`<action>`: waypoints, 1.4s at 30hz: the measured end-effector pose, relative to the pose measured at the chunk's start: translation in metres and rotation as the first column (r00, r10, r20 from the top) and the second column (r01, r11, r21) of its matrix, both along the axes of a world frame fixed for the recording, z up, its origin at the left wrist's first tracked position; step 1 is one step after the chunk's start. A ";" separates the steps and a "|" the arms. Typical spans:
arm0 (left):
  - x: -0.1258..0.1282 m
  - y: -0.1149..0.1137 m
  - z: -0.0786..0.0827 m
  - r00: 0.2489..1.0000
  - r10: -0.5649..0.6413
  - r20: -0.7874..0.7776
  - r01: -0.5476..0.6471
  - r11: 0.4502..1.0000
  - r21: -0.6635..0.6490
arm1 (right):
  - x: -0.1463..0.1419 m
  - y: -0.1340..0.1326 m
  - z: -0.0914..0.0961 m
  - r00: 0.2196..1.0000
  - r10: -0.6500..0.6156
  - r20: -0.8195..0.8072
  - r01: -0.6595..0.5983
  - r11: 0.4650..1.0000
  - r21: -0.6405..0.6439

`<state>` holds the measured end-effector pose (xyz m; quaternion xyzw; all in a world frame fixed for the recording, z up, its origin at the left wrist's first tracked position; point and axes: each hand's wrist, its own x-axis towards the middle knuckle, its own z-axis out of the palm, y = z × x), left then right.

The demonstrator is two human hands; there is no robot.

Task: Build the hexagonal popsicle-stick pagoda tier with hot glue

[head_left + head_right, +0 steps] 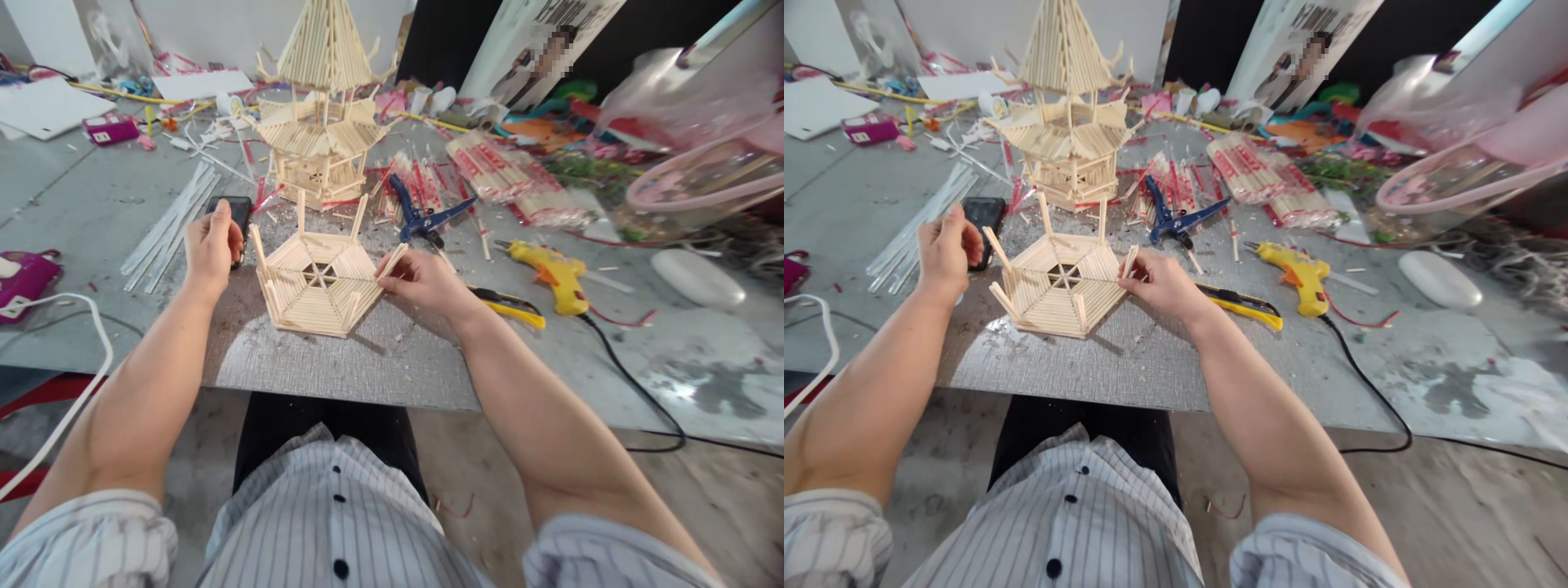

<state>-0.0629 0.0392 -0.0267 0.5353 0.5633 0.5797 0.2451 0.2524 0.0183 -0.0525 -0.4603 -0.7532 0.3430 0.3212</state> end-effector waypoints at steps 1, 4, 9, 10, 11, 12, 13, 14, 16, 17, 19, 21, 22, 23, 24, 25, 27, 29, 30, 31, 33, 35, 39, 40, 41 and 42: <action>0.000 0.000 0.001 1.000 0.001 -0.005 -0.001 1.000 -0.015 | 0.000 0.000 -0.001 1.000 0.007 -0.017 -0.008 1.000 -0.019; 0.000 -0.002 0.003 1.000 0.013 -0.016 -0.014 0.998 -0.059 | 0.000 0.001 -0.005 0.996 0.006 -0.092 -0.015 0.996 -0.091; 0.000 -0.002 0.003 1.000 0.010 0.000 -0.010 0.998 -0.055 | 0.000 0.000 -0.003 0.994 0.015 -0.108 -0.028 0.992 -0.123; 0.000 -0.002 0.003 1.000 0.012 0.004 -0.011 0.999 -0.050 | 0.000 0.000 -0.002 0.996 0.022 -0.089 -0.031 0.995 -0.096; 0.000 -0.002 0.002 1.000 0.015 0.007 -0.014 0.999 -0.046 | -0.001 -0.001 0.000 0.997 0.029 -0.067 -0.034 0.997 -0.067; 0.000 -0.001 0.002 1.000 0.016 0.008 -0.016 0.999 -0.043 | -0.001 -0.002 0.001 0.998 0.034 -0.044 -0.036 0.999 -0.041; 0.000 0.000 0.001 1.000 0.015 0.010 -0.015 0.999 -0.039 | -0.002 -0.002 0.002 0.999 0.036 -0.020 -0.036 0.999 -0.017; 0.000 0.000 0.000 1.000 0.016 0.014 -0.015 0.999 -0.029 | -0.002 -0.003 0.003 0.999 0.033 0.004 -0.033 0.999 0.003; -0.001 0.001 -0.001 1.000 0.001 0.020 -0.001 1.000 -0.009 | -0.004 -0.005 0.005 0.999 0.014 0.048 -0.016 0.999 0.039; -0.001 0.001 -0.001 1.000 -0.001 0.023 0.000 1.000 0.006 | -0.005 -0.005 0.006 0.998 0.001 0.067 -0.005 0.998 0.056; -0.001 0.002 -0.001 1.000 -0.008 0.015 0.008 1.000 0.025 | -0.006 -0.006 0.007 0.995 -0.024 0.096 0.017 0.997 0.075; -0.002 0.003 -0.002 1.000 -0.007 -0.004 0.007 1.000 0.029 | -0.007 -0.006 0.007 0.993 -0.046 0.112 0.038 0.996 0.078; -0.002 0.003 -0.001 1.000 0.001 -0.012 -0.001 1.000 0.028 | -0.007 -0.006 0.007 0.992 -0.057 0.116 0.049 0.996 0.077; -0.002 0.004 -0.001 1.000 0.008 -0.018 -0.008 1.000 0.024 | -0.007 -0.006 0.007 0.991 -0.069 0.119 0.060 0.995 0.077; -0.001 0.004 -0.001 1.000 0.013 -0.021 -0.013 1.000 0.018 | -0.008 -0.006 0.007 0.989 -0.081 0.124 0.071 0.994 0.077; -0.001 0.004 0.000 1.000 0.021 -0.014 -0.021 1.000 0.013 | -0.008 -0.005 0.007 0.987 -0.095 0.133 0.085 0.993 0.080; 0.000 0.005 0.001 0.999 0.033 0.011 -0.033 0.999 -0.007 | -0.008 -0.005 0.007 0.980 -0.130 0.153 0.118 0.989 0.086; 0.001 0.004 0.002 0.998 0.052 0.036 -0.051 0.998 -0.032 | -0.009 -0.004 0.007 0.971 -0.176 0.163 0.164 0.983 0.085; 0.002 0.004 0.003 0.997 0.061 0.042 -0.059 0.997 -0.045 | -0.009 -0.004 0.008 0.966 -0.202 0.165 0.190 0.978 0.086; 0.003 0.004 0.004 0.997 0.070 0.043 -0.067 0.996 -0.055 | -0.010 -0.004 0.008 0.960 -0.225 0.166 0.213 0.973 0.088; 0.004 0.003 0.005 0.996 0.077 0.036 -0.074 0.995 -0.066 | -0.012 -0.005 0.009 0.951 -0.258 0.169 0.244 0.964 0.102; 0.004 0.003 0.006 0.996 0.079 0.031 -0.076 0.994 -0.080 | -0.016 -0.008 0.009 0.953 -0.250 0.172 0.231 0.965 0.121; 0.002 0.003 0.007 0.997 0.078 0.022 -0.074 0.986 -0.150 | -0.021 -0.013 0.011 0.969 -0.161 0.185 0.136 0.980 0.143; 0.002 0.003 0.006 0.997 0.071 0.017 -0.067 0.984 -0.163 | -0.022 -0.014 0.011 0.972 -0.144 0.186 0.119 0.983 0.142; 0.002 0.003 0.004 0.998 0.056 0.013 -0.054 0.985 -0.163 | -0.022 -0.014 0.011 0.974 -0.132 0.184 0.108 0.985 0.137; 0.001 0.003 0.003 1.000 0.029 0.007 -0.028 0.989 -0.147 | -0.022 -0.014 0.012 0.977 -0.120 0.178 0.098 0.987 0.129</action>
